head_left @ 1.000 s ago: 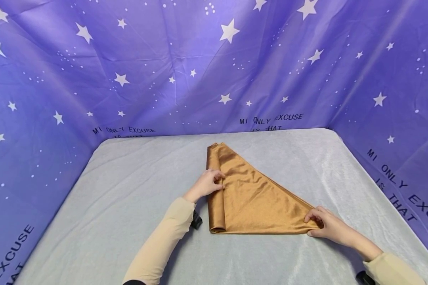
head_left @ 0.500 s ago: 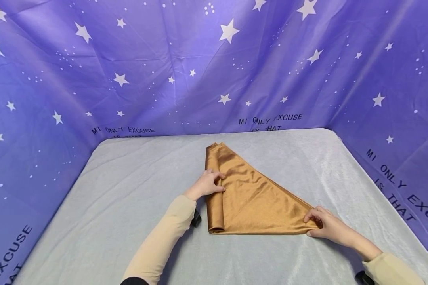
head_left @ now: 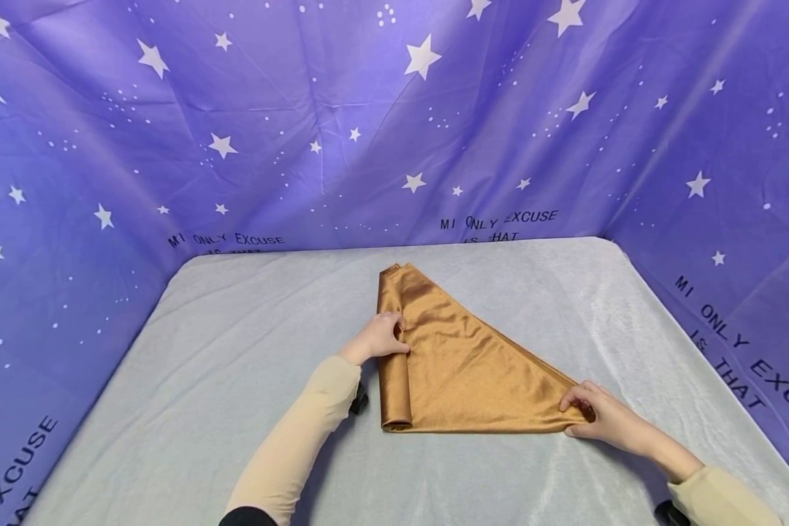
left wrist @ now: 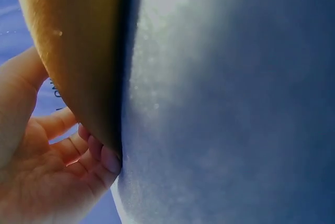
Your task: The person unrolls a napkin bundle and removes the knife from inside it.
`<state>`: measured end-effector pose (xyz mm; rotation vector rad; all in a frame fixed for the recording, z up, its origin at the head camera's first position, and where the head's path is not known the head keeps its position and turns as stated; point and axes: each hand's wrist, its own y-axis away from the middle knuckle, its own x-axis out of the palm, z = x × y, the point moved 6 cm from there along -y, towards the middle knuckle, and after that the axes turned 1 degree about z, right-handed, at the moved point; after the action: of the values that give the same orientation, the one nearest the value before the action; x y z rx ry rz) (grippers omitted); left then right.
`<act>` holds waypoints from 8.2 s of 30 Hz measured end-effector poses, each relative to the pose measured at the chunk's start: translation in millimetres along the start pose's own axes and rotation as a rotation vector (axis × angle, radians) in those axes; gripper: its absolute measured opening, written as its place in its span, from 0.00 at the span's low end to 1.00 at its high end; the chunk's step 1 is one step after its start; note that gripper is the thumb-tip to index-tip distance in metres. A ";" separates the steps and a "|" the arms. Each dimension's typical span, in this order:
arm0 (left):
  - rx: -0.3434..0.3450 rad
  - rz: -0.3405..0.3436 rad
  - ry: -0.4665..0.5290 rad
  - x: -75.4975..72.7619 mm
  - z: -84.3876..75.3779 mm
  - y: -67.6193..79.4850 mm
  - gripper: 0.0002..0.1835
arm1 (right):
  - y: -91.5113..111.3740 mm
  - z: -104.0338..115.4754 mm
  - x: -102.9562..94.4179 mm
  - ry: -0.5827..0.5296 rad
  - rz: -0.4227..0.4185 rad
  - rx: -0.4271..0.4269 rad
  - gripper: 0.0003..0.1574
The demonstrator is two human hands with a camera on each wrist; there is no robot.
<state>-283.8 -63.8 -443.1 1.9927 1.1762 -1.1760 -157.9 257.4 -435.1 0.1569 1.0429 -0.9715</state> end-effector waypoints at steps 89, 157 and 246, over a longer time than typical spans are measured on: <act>-0.368 -0.215 0.719 -18.4 73.6 62.2 0.19 | -0.5 1.3 -0.4 0.004 0.010 0.018 0.22; -0.080 0.071 0.008 -12.8 21.4 48.0 0.15 | -1.0 -0.4 -0.3 0.008 0.005 0.020 0.22; -0.327 -0.127 0.480 -31.4 84.1 106.3 0.17 | -0.6 -0.9 0.9 -0.021 -0.008 -0.009 0.23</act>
<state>-232.2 -192.6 -453.4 2.0160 1.6305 -0.5154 -158.8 257.0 -436.1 0.1353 1.0294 -0.9740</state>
